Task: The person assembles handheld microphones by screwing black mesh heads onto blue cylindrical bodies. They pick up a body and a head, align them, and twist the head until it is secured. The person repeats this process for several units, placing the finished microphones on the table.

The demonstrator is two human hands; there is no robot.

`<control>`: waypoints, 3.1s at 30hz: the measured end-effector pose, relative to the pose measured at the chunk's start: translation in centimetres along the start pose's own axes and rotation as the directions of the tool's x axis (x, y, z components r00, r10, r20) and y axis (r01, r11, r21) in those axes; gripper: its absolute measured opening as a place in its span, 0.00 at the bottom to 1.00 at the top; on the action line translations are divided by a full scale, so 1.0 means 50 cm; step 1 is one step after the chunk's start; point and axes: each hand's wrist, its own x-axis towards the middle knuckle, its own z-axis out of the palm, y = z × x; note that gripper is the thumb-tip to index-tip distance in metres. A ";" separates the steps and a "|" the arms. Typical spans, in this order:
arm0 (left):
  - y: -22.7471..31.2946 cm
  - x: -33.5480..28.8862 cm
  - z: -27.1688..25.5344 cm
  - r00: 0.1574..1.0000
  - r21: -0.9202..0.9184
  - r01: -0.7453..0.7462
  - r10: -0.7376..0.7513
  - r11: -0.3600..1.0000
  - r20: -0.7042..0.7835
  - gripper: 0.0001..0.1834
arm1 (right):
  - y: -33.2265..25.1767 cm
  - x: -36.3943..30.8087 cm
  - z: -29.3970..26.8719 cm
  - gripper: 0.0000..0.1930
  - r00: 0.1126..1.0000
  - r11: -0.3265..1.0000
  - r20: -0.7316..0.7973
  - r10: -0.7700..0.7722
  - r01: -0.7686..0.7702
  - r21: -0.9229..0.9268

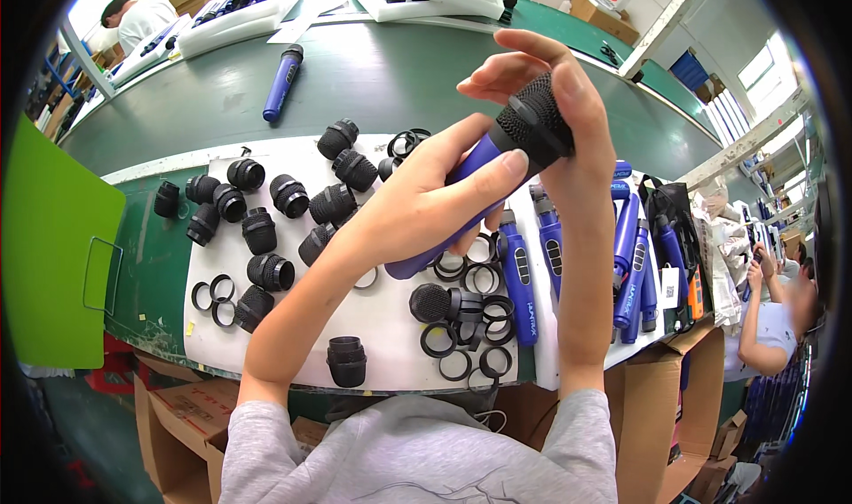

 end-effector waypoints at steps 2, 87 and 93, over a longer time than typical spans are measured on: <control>-0.002 -0.002 0.002 1.000 -0.025 -0.007 0.007 1.000 0.015 0.23 | -0.001 -0.002 -0.001 0.34 1.000 0.997 0.023 0.005 -0.006 0.072; -0.044 0.028 -0.002 0.963 -0.060 -0.234 0.223 0.970 -0.148 0.25 | 0.017 -0.003 0.030 0.22 0.980 0.992 -0.158 0.122 -0.116 0.046; -0.047 0.020 -0.024 0.959 -0.373 0.189 -0.089 0.908 0.268 0.15 | 0.040 -0.004 0.011 0.15 0.996 0.820 0.036 0.079 -0.085 0.567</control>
